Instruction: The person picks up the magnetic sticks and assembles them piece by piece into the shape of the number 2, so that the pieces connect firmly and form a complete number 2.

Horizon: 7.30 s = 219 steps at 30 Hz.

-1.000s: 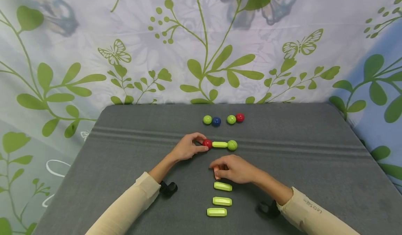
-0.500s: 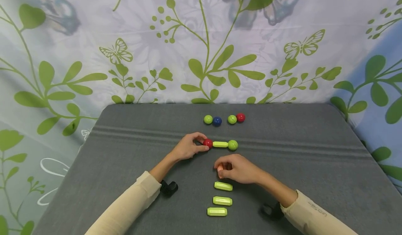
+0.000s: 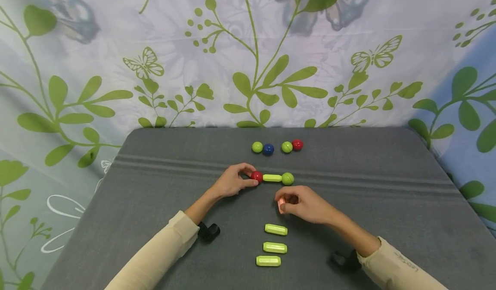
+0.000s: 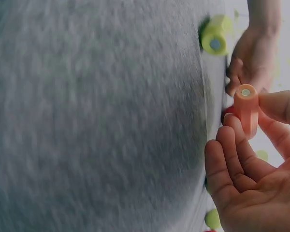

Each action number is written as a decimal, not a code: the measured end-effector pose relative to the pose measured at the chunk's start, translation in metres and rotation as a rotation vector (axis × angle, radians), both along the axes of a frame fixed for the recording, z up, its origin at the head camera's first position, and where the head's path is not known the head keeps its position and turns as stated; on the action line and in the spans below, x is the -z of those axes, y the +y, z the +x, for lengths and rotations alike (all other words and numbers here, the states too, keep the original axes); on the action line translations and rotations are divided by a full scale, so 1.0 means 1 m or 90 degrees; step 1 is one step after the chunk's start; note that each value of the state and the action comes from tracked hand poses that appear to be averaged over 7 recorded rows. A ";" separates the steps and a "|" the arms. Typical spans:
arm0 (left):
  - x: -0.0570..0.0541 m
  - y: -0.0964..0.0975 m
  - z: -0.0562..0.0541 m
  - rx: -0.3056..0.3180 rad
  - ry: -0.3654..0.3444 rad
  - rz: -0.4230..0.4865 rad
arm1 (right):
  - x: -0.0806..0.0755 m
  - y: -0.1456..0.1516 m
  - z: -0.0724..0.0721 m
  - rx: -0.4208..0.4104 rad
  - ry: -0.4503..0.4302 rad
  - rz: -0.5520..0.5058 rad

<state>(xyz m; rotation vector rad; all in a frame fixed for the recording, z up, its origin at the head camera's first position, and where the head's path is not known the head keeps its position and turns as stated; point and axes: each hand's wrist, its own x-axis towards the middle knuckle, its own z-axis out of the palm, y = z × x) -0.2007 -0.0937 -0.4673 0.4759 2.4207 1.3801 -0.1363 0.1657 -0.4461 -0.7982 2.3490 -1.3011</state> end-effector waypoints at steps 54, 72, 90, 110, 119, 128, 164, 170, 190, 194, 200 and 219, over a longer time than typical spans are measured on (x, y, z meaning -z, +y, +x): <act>-0.003 -0.003 0.002 0.013 0.007 0.016 | 0.001 0.029 -0.013 0.033 -0.023 -0.015; -0.002 -0.002 0.004 0.008 0.012 0.005 | 0.003 0.036 -0.017 0.050 0.033 0.019; 0.001 -0.002 0.002 0.017 0.009 0.013 | -0.012 0.047 -0.089 0.375 0.059 0.034; -0.002 -0.004 0.002 0.015 0.012 0.017 | -0.001 0.039 -0.128 0.353 0.045 0.188; 0.002 -0.004 0.002 0.018 0.021 0.020 | 0.003 0.038 -0.127 0.365 0.063 0.192; 0.002 -0.002 0.002 0.006 0.003 0.008 | 0.007 0.042 -0.126 0.370 0.088 0.181; -0.002 -0.002 0.002 0.008 0.013 0.014 | -0.021 0.042 -0.048 0.293 0.152 0.089; -0.001 -0.002 0.002 0.009 0.015 0.013 | -0.022 0.041 -0.013 0.239 0.158 0.064; 0.000 -0.002 0.003 -0.001 0.014 0.011 | 0.000 0.032 0.027 0.075 0.084 0.056; -0.001 -0.003 0.003 -0.005 0.013 0.006 | 0.004 0.032 0.027 0.061 0.065 0.057; -0.001 -0.003 0.003 -0.003 0.017 -0.002 | 0.004 0.033 0.026 0.048 0.069 0.054; -0.001 -0.002 0.003 -0.005 0.009 -0.009 | -0.002 0.035 0.022 0.035 0.052 0.091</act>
